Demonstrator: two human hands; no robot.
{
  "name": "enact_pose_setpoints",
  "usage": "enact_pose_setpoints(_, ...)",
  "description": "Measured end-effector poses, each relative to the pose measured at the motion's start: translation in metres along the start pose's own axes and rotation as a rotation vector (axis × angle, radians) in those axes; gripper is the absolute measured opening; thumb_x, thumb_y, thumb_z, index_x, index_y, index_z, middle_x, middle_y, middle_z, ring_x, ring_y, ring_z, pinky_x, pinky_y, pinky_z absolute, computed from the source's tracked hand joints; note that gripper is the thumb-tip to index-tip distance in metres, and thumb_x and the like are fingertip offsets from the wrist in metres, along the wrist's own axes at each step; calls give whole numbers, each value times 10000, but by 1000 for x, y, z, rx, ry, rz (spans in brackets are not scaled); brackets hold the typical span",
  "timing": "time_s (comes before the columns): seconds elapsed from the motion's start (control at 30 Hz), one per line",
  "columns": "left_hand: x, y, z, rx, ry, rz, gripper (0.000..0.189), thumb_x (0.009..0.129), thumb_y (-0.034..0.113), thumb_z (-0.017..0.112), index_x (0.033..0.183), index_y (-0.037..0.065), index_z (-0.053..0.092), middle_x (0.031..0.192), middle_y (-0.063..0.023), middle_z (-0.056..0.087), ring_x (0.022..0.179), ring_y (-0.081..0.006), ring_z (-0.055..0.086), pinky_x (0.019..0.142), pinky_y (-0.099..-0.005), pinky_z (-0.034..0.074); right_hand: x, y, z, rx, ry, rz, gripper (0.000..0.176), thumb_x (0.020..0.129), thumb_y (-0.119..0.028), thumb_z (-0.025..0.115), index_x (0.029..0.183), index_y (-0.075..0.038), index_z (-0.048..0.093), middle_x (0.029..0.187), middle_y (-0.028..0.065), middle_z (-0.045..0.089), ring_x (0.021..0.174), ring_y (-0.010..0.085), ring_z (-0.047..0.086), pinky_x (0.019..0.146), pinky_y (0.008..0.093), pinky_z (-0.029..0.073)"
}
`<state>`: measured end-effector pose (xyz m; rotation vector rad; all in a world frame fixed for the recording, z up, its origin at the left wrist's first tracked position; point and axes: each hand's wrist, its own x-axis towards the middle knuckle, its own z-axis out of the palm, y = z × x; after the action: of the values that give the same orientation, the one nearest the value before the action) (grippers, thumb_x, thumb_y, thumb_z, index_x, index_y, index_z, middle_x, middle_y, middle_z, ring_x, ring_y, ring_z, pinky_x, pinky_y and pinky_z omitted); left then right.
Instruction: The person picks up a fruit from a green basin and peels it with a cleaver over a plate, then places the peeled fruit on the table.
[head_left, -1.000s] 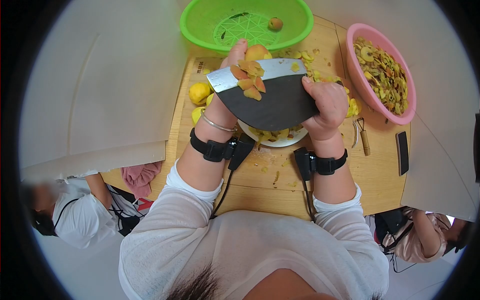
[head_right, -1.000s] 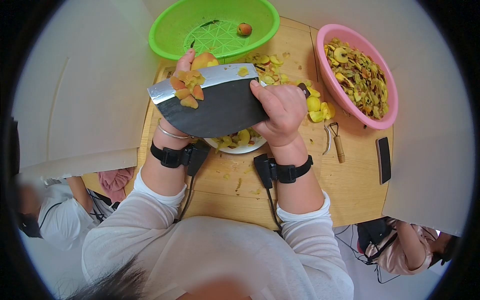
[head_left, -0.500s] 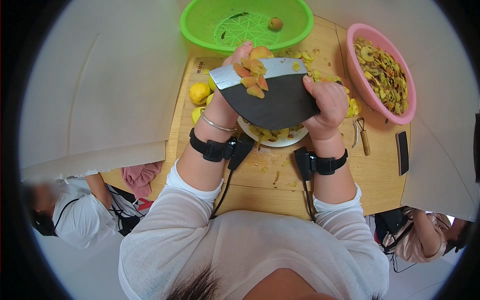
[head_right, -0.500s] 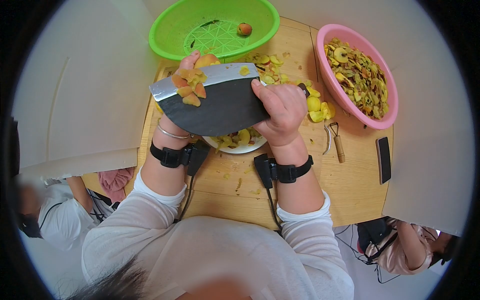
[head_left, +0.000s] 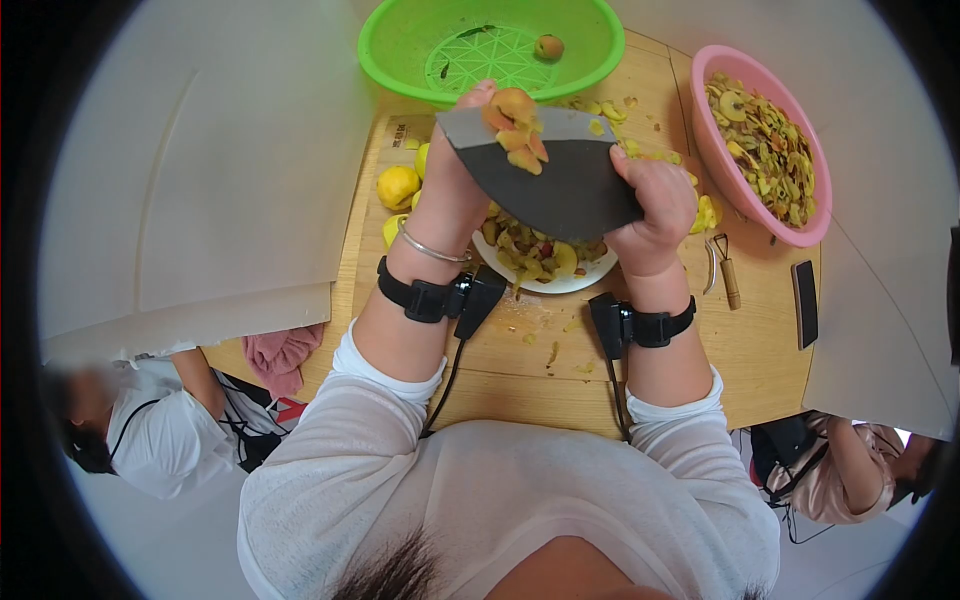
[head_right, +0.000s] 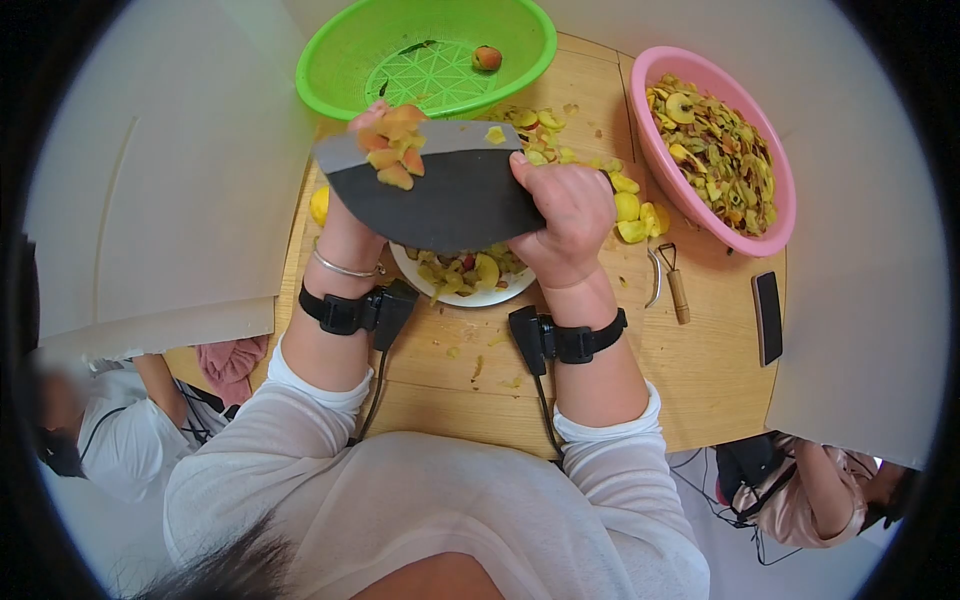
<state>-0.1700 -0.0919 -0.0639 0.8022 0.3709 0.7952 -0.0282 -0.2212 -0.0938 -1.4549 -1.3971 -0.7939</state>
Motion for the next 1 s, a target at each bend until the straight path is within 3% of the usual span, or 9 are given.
enact_pose_setpoints(0.07,3,0,-11,101,-237,36,317,992,352,470,1164,99,552,1040,-37,608,945,-140,590,831,-266,480,1,0,0,-2,2,14,250,639,-70,762,868,-105,671,667,49,608,583,238,573,539,334,398)
enact_pose_setpoints(0.17,5,-2,-8,165,-132,57,296,1002,345,441,1092,93,567,981,-35,609,885,-136,604,769,-261,496,3,1,-3,54,28,37,252,633,-67,766,862,-103,668,666,56,608,580,243,573,541,335,400)
enact_pose_setpoints(0.27,6,-5,-6,84,-171,85,343,985,358,451,1028,48,592,915,-67,632,832,-146,625,728,-291,523,1,1,-3,33,17,30,262,625,-82,773,865,-102,670,664,55,604,585,241,574,545,334,404)
enact_pose_setpoints(0.4,7,-5,-11,-34,-216,59,305,980,333,476,1035,47,566,928,-65,619,838,-154,626,743,-291,524,0,-1,0,75,20,9,279,619,-92,774,879,-103,671,660,48,598,591,238,569,552,333,406)
enact_pose_setpoints(0.47,7,-2,-8,86,-177,115,262,972,300,504,1038,50,545,948,-63,612,852,-161,625,751,-297,527,1,-3,-1,76,25,6,280,621,-91,772,881,-103,670,660,45,597,591,238,567,553,332,406)
enact_pose_setpoints(0.7,14,-10,-16,3,-223,96,222,965,258,527,1058,56,539,966,-72,612,890,-168,626,789,-307,531,3,-5,-4,56,-2,-4,290,616,-91,773,888,-100,674,671,43,609,590,233,565,555,331,406)
enact_pose_setpoints(0.9,9,-8,-14,117,-197,141,223,967,258,528,1057,54,536,973,-76,613,891,-171,627,792,-310,532,2,-4,-3,69,3,-1,285,611,-94,773,880,-95,676,666,42,603,588,233,562,553,332,405)
enact_pose_setpoints(1.0,8,-7,-11,-12,-207,117,227,968,263,529,1049,51,535,964,-82,616,873,-171,628,779,-306,533,2,-4,-3,73,2,-3,288,611,-98,774,881,-94,676,666,41,603,589,233,563,553,331,406)
